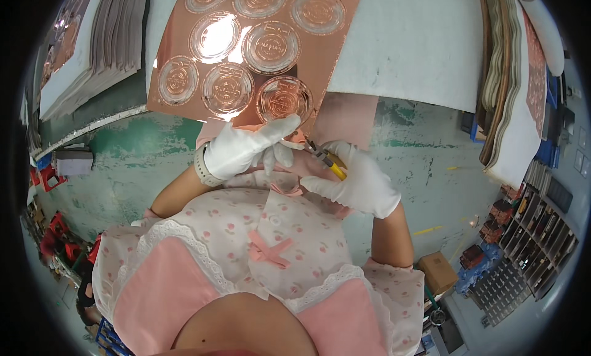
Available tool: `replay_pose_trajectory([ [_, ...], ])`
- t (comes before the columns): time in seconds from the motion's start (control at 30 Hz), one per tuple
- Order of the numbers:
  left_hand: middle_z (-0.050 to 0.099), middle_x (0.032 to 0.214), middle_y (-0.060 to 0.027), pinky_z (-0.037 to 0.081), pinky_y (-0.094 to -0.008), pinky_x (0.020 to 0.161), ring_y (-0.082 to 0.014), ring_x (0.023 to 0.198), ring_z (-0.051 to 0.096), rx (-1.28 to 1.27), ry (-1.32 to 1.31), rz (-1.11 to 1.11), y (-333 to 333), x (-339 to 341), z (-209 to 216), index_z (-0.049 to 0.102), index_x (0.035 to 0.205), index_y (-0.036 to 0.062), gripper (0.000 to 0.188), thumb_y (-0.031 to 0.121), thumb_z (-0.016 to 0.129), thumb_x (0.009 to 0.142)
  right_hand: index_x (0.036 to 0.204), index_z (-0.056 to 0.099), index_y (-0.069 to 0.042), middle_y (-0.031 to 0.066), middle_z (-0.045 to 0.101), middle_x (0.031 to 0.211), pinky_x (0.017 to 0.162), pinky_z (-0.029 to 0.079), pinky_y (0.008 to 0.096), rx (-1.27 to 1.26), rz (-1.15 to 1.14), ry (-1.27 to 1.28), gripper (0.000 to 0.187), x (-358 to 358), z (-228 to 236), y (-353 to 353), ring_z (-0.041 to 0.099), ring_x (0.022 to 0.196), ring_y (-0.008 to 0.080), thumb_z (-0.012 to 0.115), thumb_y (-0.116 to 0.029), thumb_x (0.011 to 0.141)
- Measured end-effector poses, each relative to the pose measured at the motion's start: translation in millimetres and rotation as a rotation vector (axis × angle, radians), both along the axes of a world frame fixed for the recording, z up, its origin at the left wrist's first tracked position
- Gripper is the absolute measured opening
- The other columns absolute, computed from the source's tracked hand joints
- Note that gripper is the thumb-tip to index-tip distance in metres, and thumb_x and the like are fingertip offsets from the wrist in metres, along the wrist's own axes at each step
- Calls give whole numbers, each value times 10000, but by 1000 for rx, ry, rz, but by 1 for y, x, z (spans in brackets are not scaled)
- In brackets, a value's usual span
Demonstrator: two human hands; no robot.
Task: The person uses pliers to cut circular shapes from a copper-colored foil sheet. They repeatedly lift the sheet, cut a circle, and place the sheet back down on a stack of white paper.
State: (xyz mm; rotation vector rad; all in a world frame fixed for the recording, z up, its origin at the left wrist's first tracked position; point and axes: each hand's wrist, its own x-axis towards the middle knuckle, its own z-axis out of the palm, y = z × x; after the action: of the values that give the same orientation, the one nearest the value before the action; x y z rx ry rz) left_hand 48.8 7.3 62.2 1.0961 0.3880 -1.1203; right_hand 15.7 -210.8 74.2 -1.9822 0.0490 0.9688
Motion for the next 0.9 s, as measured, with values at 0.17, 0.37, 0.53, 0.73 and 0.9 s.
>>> replay_pose_trajectory([
  [0.17,619,736,-97,446,-223,540,-114,557,544,5,9,9,-3,-8,-19,634,928,-25,545,502,593,798,951,570,20,96,603,780,629,466,275,-23,74,-44,410,7,4,5,563,693,133,709,-307,745],
  [0.37,626,817,-95,457,-224,557,-108,608,555,3,7,53,-5,-10,-19,621,965,-20,519,475,596,808,838,574,14,66,570,602,492,445,273,-137,111,27,355,13,10,10,523,513,117,640,-334,816],
  [0.53,618,923,-94,467,-225,596,-102,652,556,-38,-2,38,-1,-6,-13,582,1105,42,429,395,552,862,810,571,21,65,557,561,445,435,276,-181,131,112,356,20,22,16,521,470,119,590,-332,852],
  [0.73,608,950,-109,457,-220,613,-104,702,561,-59,-109,-38,3,-10,-21,511,1241,134,380,318,494,909,791,566,29,103,579,599,480,449,295,-288,304,250,359,45,40,22,562,516,147,530,-321,860],
  [0.9,604,973,-140,458,-231,583,-117,683,557,-83,-26,60,1,-10,-23,511,1243,129,372,297,489,912,787,570,16,145,542,610,532,432,313,-348,367,228,426,48,40,20,550,566,238,543,-406,838],
])
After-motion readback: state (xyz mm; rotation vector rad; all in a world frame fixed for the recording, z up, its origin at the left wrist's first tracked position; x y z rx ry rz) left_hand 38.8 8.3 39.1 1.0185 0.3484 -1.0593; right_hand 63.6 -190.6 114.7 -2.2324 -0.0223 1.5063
